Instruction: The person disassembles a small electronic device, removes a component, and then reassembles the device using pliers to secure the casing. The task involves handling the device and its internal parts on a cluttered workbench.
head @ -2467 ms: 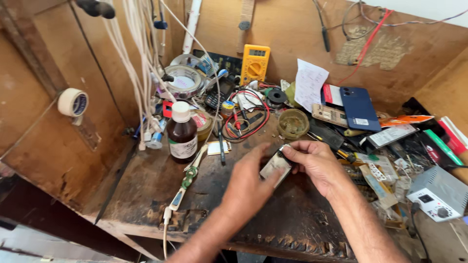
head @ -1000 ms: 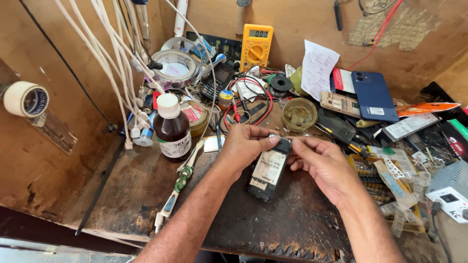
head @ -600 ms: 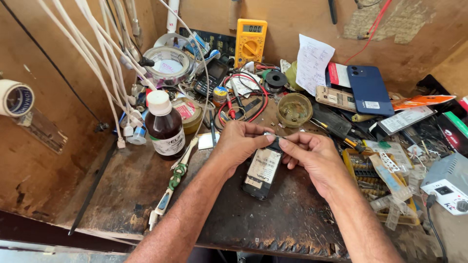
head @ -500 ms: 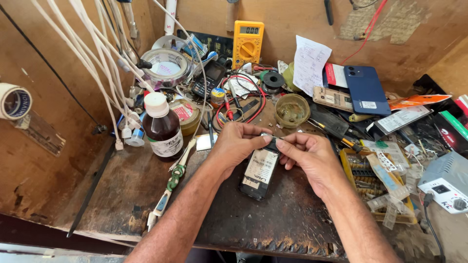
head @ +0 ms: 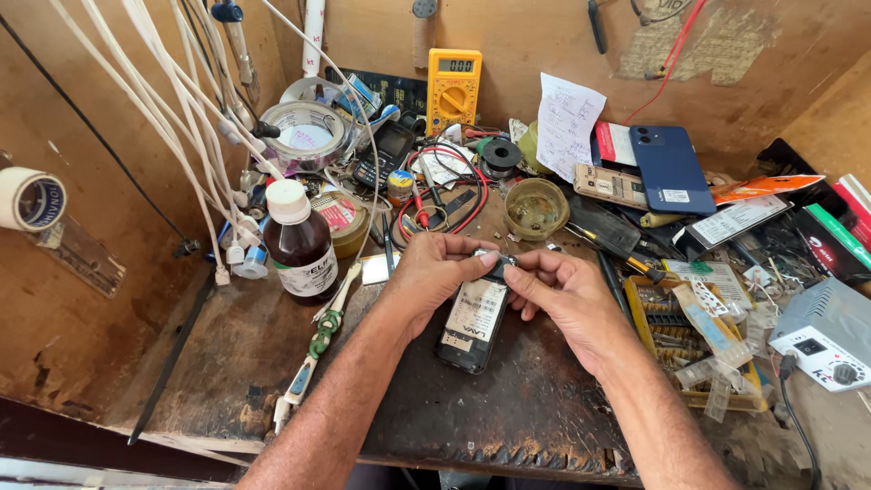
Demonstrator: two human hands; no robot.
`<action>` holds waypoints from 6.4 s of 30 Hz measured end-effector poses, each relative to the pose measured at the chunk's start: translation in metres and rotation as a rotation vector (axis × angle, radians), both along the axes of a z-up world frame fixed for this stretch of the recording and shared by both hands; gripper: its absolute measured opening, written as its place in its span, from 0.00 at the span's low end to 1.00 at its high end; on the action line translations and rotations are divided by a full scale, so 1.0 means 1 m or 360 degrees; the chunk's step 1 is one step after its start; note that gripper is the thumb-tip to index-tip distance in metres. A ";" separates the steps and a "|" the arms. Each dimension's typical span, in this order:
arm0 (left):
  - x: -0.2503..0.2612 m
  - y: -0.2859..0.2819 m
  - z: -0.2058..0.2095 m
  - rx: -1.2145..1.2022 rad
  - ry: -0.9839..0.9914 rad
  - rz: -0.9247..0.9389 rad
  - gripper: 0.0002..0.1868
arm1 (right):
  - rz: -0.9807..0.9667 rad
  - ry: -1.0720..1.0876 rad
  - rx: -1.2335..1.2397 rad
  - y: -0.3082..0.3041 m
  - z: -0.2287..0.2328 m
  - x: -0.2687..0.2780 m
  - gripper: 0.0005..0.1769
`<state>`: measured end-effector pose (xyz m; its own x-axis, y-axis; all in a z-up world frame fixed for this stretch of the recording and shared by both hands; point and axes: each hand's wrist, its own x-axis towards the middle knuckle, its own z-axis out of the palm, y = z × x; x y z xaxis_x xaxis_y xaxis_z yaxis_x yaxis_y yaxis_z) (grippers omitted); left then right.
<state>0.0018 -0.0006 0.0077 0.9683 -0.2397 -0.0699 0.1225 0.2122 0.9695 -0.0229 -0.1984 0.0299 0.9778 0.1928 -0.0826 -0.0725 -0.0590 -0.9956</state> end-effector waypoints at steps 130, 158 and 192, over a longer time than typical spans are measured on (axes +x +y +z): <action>-0.018 -0.005 -0.009 0.0062 -0.0571 0.0364 0.10 | -0.0340 -0.1219 -0.0817 0.049 0.024 -0.022 0.10; -0.042 -0.006 0.020 0.0296 -0.1190 0.0555 0.12 | -0.0599 -0.1381 -0.0764 0.042 0.028 -0.035 0.07; -0.012 0.001 -0.007 -0.0262 -0.0181 0.0334 0.14 | -0.0436 -0.1714 -0.1102 0.035 0.014 -0.045 0.13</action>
<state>-0.0098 -0.0001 0.0011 0.9973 -0.0325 0.0654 -0.0484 0.3770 0.9250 -0.0681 -0.1635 0.0437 0.6156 0.2118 0.7591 0.6447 -0.6893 -0.3305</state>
